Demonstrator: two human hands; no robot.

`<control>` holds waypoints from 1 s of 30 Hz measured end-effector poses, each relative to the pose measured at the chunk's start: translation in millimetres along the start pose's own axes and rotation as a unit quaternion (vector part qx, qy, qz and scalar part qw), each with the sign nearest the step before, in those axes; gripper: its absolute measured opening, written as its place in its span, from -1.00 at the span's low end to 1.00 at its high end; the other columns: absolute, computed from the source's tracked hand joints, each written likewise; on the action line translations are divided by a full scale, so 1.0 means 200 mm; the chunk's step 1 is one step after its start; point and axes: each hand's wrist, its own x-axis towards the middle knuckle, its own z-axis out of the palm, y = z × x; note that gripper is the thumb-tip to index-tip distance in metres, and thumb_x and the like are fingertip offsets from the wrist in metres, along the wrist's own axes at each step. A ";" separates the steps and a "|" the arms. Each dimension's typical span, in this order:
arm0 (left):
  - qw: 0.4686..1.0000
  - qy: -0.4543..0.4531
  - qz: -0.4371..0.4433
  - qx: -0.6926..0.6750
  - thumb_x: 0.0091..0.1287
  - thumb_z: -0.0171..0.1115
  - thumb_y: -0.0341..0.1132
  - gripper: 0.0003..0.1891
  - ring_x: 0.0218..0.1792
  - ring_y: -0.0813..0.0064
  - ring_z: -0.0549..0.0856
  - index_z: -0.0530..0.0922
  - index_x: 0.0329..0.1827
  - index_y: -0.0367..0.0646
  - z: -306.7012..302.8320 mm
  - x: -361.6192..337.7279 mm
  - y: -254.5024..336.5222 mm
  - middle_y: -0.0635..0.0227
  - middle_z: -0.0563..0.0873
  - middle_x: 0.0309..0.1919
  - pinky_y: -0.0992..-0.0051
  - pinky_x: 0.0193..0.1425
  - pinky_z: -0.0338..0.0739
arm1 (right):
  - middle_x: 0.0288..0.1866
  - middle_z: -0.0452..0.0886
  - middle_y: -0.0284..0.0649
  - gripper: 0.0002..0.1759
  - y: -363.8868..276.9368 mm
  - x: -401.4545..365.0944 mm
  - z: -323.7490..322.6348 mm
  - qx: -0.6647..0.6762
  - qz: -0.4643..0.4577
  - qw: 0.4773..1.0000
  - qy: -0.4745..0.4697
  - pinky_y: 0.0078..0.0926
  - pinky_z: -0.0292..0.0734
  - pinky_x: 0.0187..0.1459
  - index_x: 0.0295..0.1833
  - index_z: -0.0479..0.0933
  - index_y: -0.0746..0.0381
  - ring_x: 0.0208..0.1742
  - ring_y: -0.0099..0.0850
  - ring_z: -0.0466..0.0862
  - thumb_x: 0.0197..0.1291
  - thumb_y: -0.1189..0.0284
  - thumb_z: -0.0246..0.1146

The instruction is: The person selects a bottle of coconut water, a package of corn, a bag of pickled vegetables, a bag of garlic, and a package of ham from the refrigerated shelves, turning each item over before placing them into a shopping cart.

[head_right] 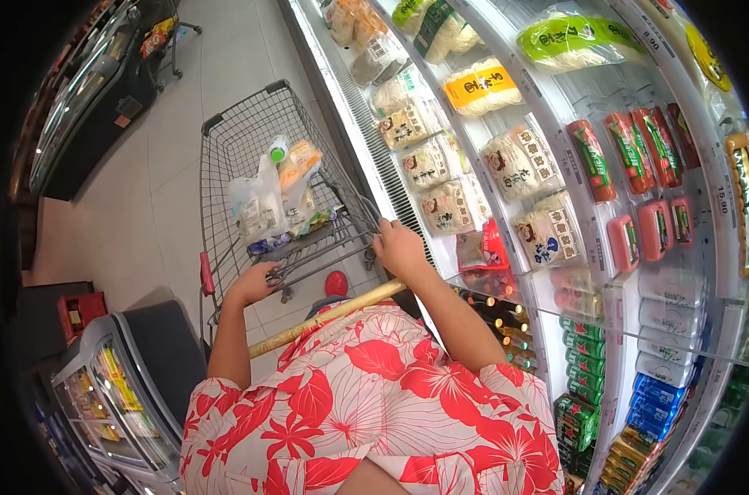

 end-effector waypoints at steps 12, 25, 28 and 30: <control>0.997 -0.040 -0.063 -0.004 0.26 0.28 -0.07 -0.42 0.12 0.03 0.59 0.44 0.30 -0.13 -0.03 -0.03 0.10 -0.04 0.58 0.13 0.19 0.16 0.50 | -0.30 0.56 0.02 -0.78 -0.06 0.00 -0.03 -0.032 -0.038 0.999 -0.017 -0.06 0.57 -0.30 -0.24 0.49 0.30 -0.33 0.02 0.64 0.23 0.33 0.17; 0.989 -0.140 -0.042 -0.013 0.36 0.17 -0.17 -0.37 -0.51 0.24 0.68 0.21 0.43 -0.18 -0.11 -0.02 0.11 -0.04 0.70 -0.18 0.23 -0.38 0.54 | -0.29 0.55 0.01 -0.77 -0.07 -0.03 -0.01 -0.072 -0.046 0.996 -0.022 -0.08 0.57 -0.33 -0.29 0.50 0.30 -0.34 0.00 0.64 0.22 0.32 0.19; 0.979 -0.179 -0.069 -0.066 0.35 0.18 -0.18 -0.35 -0.24 0.18 0.73 0.19 0.45 -0.20 -0.23 -0.08 0.22 -0.09 0.66 -0.03 0.27 -0.14 0.58 | -0.31 0.54 0.01 -0.77 -0.08 -0.04 -0.02 -0.064 -0.040 0.997 -0.016 -0.09 0.57 -0.32 -0.31 0.49 0.30 -0.34 -0.01 0.64 0.21 0.32 0.20; 0.986 -0.160 0.026 -0.048 0.29 0.26 -0.13 -0.23 0.21 0.17 0.57 0.13 0.49 -0.22 -0.09 0.01 -0.05 -0.10 0.51 0.24 0.35 0.26 0.44 | -0.35 0.54 -0.01 -0.77 -0.07 -0.04 -0.01 -0.059 -0.038 0.997 -0.004 -0.10 0.58 -0.31 -0.32 0.47 0.29 -0.35 -0.03 0.63 0.20 0.32 0.20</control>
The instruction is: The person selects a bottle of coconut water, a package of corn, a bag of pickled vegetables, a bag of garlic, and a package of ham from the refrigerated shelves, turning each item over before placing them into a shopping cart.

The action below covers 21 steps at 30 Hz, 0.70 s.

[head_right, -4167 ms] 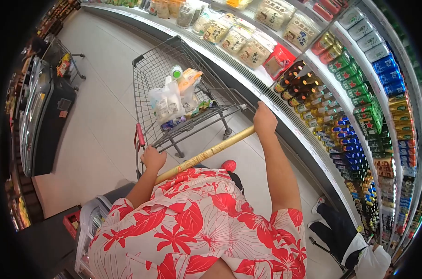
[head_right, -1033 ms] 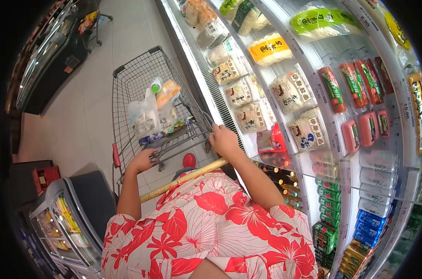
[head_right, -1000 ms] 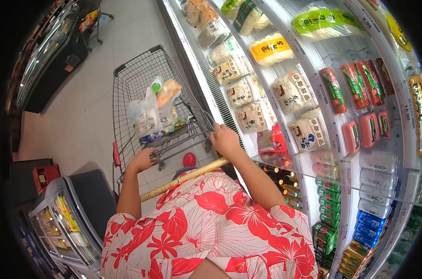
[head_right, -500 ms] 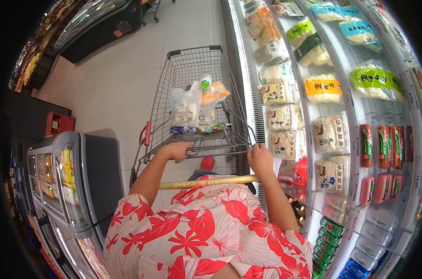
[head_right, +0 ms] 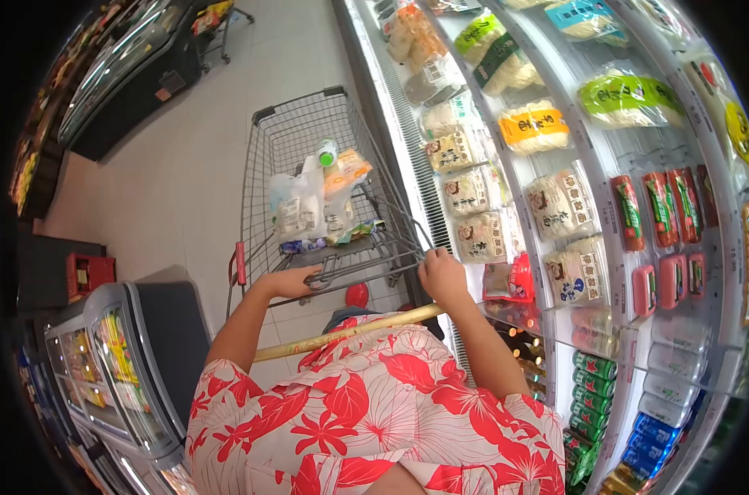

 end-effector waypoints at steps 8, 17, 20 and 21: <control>0.980 -0.086 -0.028 -0.176 0.03 0.50 0.05 0.10 0.44 0.10 0.30 0.04 0.53 -0.26 -0.10 -0.04 -0.01 -0.14 0.29 0.41 0.33 0.45 0.23 | -0.29 0.57 -0.05 -0.79 -0.03 -0.02 -0.05 0.046 0.051 0.998 0.010 -0.11 0.56 -0.28 -0.17 0.52 0.25 -0.31 -0.05 0.64 0.21 0.33 0.19; 0.971 -0.137 -0.007 -0.198 0.08 0.44 0.07 0.02 0.34 0.08 0.39 0.10 0.51 -0.21 -0.15 0.03 -0.13 -0.16 0.32 0.38 0.31 0.29 0.37 | -0.17 0.60 -0.01 -0.62 -0.04 -0.07 -0.06 0.074 0.090 0.993 0.014 -0.11 0.55 -0.19 0.10 0.48 0.23 -0.20 -0.04 0.65 0.18 0.34 0.20; 0.946 -0.160 -0.060 -0.274 0.17 0.35 0.10 -0.09 0.18 0.09 0.53 0.17 0.48 -0.19 -0.21 0.18 -0.20 -0.07 0.44 0.30 0.25 0.18 0.44 | -0.21 0.59 0.00 -0.64 -0.06 -0.06 -0.08 0.061 0.084 0.995 0.004 -0.10 0.56 -0.21 0.08 0.48 0.24 -0.22 -0.02 0.64 0.19 0.36 0.18; 0.913 -0.154 -0.139 -0.351 0.21 0.29 0.11 -0.14 0.10 0.09 0.58 0.20 0.46 -0.19 -0.22 0.24 -0.23 -0.02 0.52 0.25 0.21 0.14 0.46 | -0.21 0.59 0.00 -0.64 -0.06 -0.05 -0.08 0.059 0.086 0.995 0.004 -0.10 0.56 -0.21 0.08 0.48 0.24 -0.22 -0.02 0.64 0.19 0.36 0.18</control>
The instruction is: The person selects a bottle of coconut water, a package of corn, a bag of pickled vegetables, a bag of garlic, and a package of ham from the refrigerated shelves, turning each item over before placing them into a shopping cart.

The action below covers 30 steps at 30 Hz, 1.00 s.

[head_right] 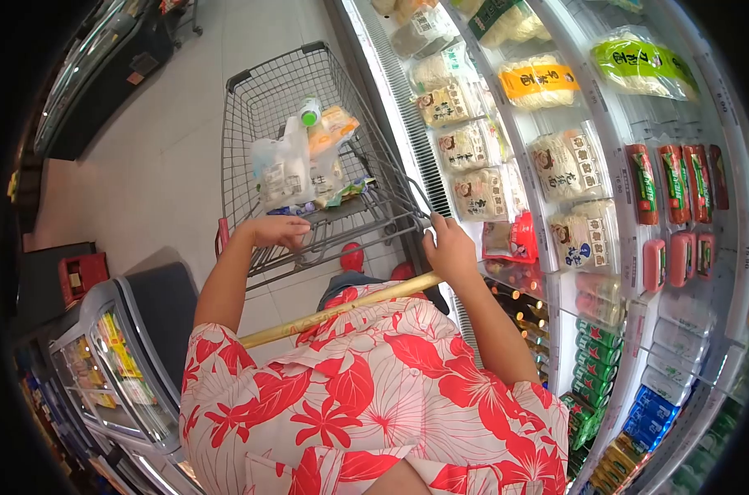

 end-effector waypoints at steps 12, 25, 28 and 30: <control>0.932 0.167 0.102 0.307 0.28 0.26 -0.09 -0.59 0.03 0.31 0.64 0.65 0.03 -0.22 -0.13 0.55 0.10 0.15 0.70 0.00 0.36 0.15 0.48 | -0.26 0.58 -0.03 -0.70 0.01 0.02 0.00 -0.005 0.005 0.999 0.034 -0.10 0.56 -0.25 0.02 0.50 0.24 -0.28 -0.03 0.64 0.19 0.37 0.18; 0.934 0.120 0.114 0.317 0.27 0.17 0.03 -0.45 0.20 0.06 0.56 0.61 0.11 -0.26 -0.08 0.84 0.18 -0.04 0.61 0.15 0.31 0.31 0.39 | -0.36 0.56 -0.09 -0.82 0.02 0.06 -0.01 -0.017 0.020 0.999 0.048 -0.10 0.54 -0.24 -0.20 0.46 0.25 -0.28 -0.08 0.63 0.19 0.36 0.15; 0.922 0.206 0.080 0.317 0.24 0.22 -0.03 -0.50 0.15 0.02 0.59 0.63 0.05 -0.28 -0.12 0.89 0.17 -0.15 0.61 0.10 0.29 0.23 0.46 | -0.36 0.56 -0.08 -0.82 0.01 0.07 -0.01 -0.019 0.020 0.999 0.046 -0.10 0.54 -0.24 -0.21 0.46 0.25 -0.28 -0.08 0.63 0.19 0.36 0.15; 0.904 0.243 0.099 0.338 0.18 0.25 -0.13 -0.53 0.00 -0.01 0.65 0.62 -0.01 -0.37 -0.20 0.95 0.12 -0.15 0.66 -0.03 0.26 0.08 0.51 | -0.37 0.56 -0.08 -0.82 0.01 0.07 0.00 -0.019 0.024 0.999 0.043 -0.10 0.54 -0.24 -0.21 0.46 0.25 -0.28 -0.07 0.63 0.19 0.36 0.15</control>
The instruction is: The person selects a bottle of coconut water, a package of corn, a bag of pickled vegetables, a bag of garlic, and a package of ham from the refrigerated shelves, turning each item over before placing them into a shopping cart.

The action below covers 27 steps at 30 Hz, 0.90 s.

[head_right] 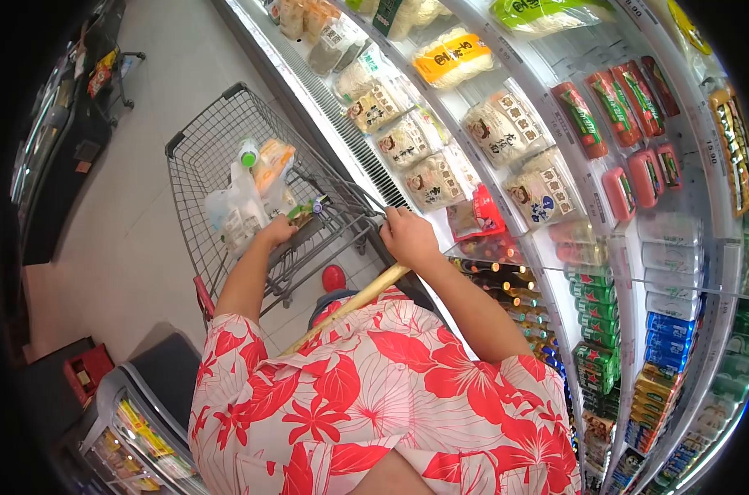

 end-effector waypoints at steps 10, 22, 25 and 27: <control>0.982 0.147 -0.048 -0.108 0.12 0.17 -0.35 -0.70 -0.16 -0.06 0.70 0.66 -0.15 -0.36 -0.11 0.03 -0.08 -0.17 0.69 -0.15 0.20 -0.06 0.58 | -0.35 0.57 -0.08 -0.83 0.00 0.00 0.00 -0.001 -0.002 1.000 -0.005 -0.10 0.54 -0.24 -0.23 0.45 0.26 -0.27 -0.07 0.63 0.19 0.36 0.14; 0.954 0.284 -0.077 -0.049 0.06 0.17 -0.36 -0.72 -0.09 0.06 0.71 0.70 -0.17 -0.16 -0.14 -0.03 -0.04 0.02 0.74 -0.21 0.21 0.04 0.56 | -0.40 0.54 -0.07 -0.83 0.02 0.01 0.00 0.012 -0.013 1.000 0.000 -0.12 0.54 -0.28 -0.27 0.44 0.27 -0.32 -0.06 0.62 0.19 0.37 0.16; 0.953 0.287 -0.085 -0.037 0.08 0.18 -0.37 -0.74 -0.06 0.02 0.69 0.66 -0.15 -0.18 -0.14 -0.09 0.02 0.01 0.73 -0.19 0.18 0.05 0.55 | -0.39 0.54 -0.06 -0.82 0.03 0.00 0.00 -0.001 -0.011 1.000 0.000 -0.13 0.55 -0.27 -0.26 0.45 0.28 -0.31 -0.07 0.62 0.19 0.37 0.16; 0.955 0.282 -0.091 -0.025 0.11 0.20 -0.36 -0.73 -0.05 -0.01 0.68 0.63 -0.12 -0.18 -0.14 -0.09 0.03 0.00 0.72 -0.16 0.16 0.06 0.55 | -0.38 0.54 -0.06 -0.82 0.02 0.00 -0.02 -0.001 -0.012 1.000 0.003 -0.13 0.55 -0.27 -0.26 0.45 0.28 -0.31 -0.07 0.62 0.19 0.37 0.16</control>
